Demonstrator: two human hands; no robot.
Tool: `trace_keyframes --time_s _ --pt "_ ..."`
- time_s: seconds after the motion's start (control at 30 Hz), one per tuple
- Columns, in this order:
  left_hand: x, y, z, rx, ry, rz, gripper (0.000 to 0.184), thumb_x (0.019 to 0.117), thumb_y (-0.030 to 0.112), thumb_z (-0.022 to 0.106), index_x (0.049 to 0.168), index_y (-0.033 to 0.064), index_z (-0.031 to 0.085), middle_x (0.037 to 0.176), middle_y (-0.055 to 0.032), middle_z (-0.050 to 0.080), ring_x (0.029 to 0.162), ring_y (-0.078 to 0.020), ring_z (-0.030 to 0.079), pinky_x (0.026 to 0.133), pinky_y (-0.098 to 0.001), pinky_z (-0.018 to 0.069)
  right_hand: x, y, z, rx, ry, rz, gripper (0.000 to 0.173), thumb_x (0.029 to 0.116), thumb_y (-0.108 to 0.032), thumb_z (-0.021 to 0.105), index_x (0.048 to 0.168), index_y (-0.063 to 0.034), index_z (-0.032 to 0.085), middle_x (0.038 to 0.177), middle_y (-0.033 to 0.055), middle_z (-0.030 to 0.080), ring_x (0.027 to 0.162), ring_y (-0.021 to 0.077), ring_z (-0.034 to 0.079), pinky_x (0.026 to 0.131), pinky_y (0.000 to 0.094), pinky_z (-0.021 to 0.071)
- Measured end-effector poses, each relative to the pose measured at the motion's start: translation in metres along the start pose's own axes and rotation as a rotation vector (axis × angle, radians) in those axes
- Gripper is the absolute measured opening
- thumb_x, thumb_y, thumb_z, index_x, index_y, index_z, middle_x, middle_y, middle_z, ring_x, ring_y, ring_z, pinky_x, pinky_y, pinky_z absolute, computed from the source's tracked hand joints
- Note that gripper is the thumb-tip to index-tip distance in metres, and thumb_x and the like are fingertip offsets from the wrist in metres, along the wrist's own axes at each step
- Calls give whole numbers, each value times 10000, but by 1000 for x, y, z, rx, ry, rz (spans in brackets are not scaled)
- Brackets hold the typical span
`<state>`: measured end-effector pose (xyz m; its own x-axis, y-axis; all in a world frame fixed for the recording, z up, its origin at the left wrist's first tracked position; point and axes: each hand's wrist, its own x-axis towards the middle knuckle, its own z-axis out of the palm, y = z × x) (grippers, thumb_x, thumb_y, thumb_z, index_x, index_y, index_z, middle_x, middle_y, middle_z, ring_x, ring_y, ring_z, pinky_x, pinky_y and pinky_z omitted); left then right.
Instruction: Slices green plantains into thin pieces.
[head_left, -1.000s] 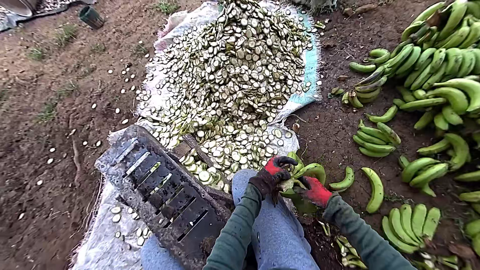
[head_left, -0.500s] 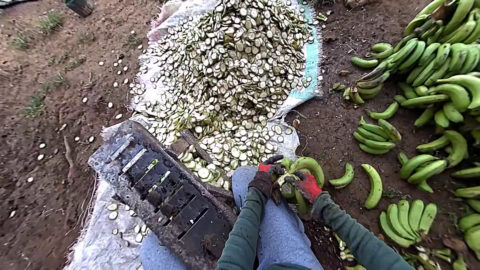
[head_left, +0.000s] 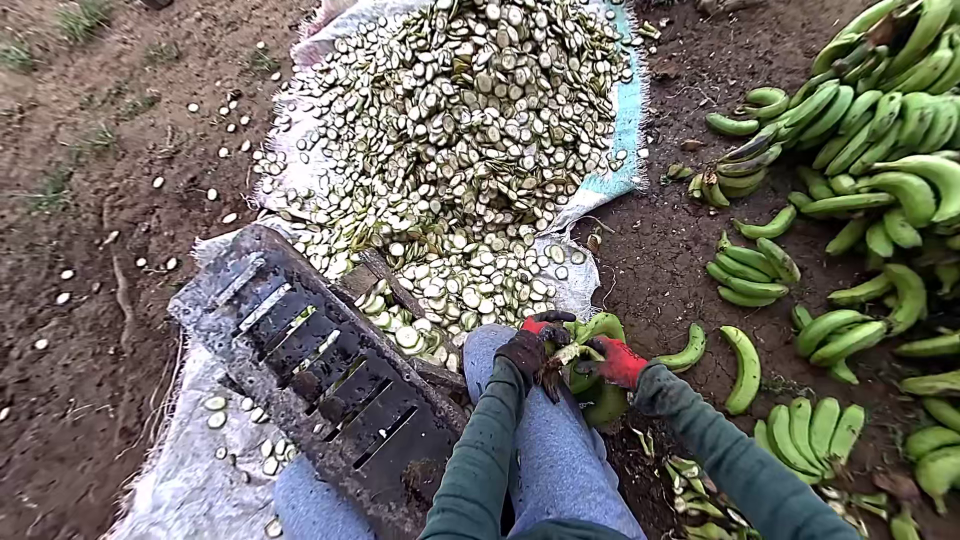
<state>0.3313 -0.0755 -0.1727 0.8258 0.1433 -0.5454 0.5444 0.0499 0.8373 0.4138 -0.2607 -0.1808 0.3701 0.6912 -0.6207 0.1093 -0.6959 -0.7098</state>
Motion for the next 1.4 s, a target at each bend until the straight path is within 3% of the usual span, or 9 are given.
trace_keyframes --time_s 0.17,0.63,0.8,0.97,1.03,1.1,1.17,1.23,1.4 --pt "-22 22 7 271 76 -19 302 988 86 585 1281 47 647 1225 -120 669 1106 -160 627 1000 -334 483 -3 -1 1 -18 102 44 436 975 -368 693 1216 -6 679 1123 189 706 1046 281 676 989 478 507" --pt "13 -6 11 -278 273 -43 566 830 -55 640 1382 50 574 1152 -156 682 941 -192 664 814 -356 553 -3 -8 27 311 431 144 379 887 -260 801 1174 -31 710 1110 153 725 1059 245 672 996 461 501" --pt "38 34 17 388 58 112 485 945 203 716 1410 129 596 1402 -130 609 1296 -277 567 1109 -499 420 -8 -4 9 14 210 131 487 920 -386 757 1258 -44 676 1220 187 694 1177 310 646 1073 519 461" --pt "50 105 93 1360 -296 -303 460 1002 369 598 1248 -16 645 1297 -247 631 1240 -417 584 981 -650 453 -14 -32 12 -299 149 163 708 887 -417 728 1410 23 542 1398 262 578 1331 399 543 1103 590 421" --pt "55 93 105 1379 -280 -317 466 1054 326 478 1319 -40 592 1372 -271 574 1320 -423 525 1064 -633 402 -16 -37 17 -313 126 196 722 900 -378 717 1441 51 505 1457 287 522 1390 416 477 1147 573 368" --pt "73 6 95 1270 112 199 435 975 327 510 1126 -25 714 1096 -286 704 1052 -446 673 924 -630 492 -11 -30 32 -250 119 226 714 913 -341 717 1459 57 488 1495 289 486 1430 414 428 1179 554 326" --pt "93 21 93 1227 -115 -230 482 1024 330 510 1410 45 558 1420 -252 559 1334 -413 522 1088 -611 400 -3 -23 41 -192 120 244 695 915 -303 715 1460 60 482 1494 281 490 1430 400 435 1180 542 336" --pt "116 11 102 1220 -92 -447 546 972 393 596 1405 61 575 1438 -229 555 1361 -399 501 1079 -631 399 -1 -17 44 -126 133 242 678 931 -290 700 1466 59 474 1493 273 497 1431 377 444 1186 519 338" --pt "113 16 120 1251 -137 -419 480 1006 347 567 1346 12 616 1414 -241 572 1353 -404 508 1094 -601 396 4 25 56 297 424 252 613 839 -207 807 1350 53 589 1336 240 635 1293 316 589 1130 462 434"
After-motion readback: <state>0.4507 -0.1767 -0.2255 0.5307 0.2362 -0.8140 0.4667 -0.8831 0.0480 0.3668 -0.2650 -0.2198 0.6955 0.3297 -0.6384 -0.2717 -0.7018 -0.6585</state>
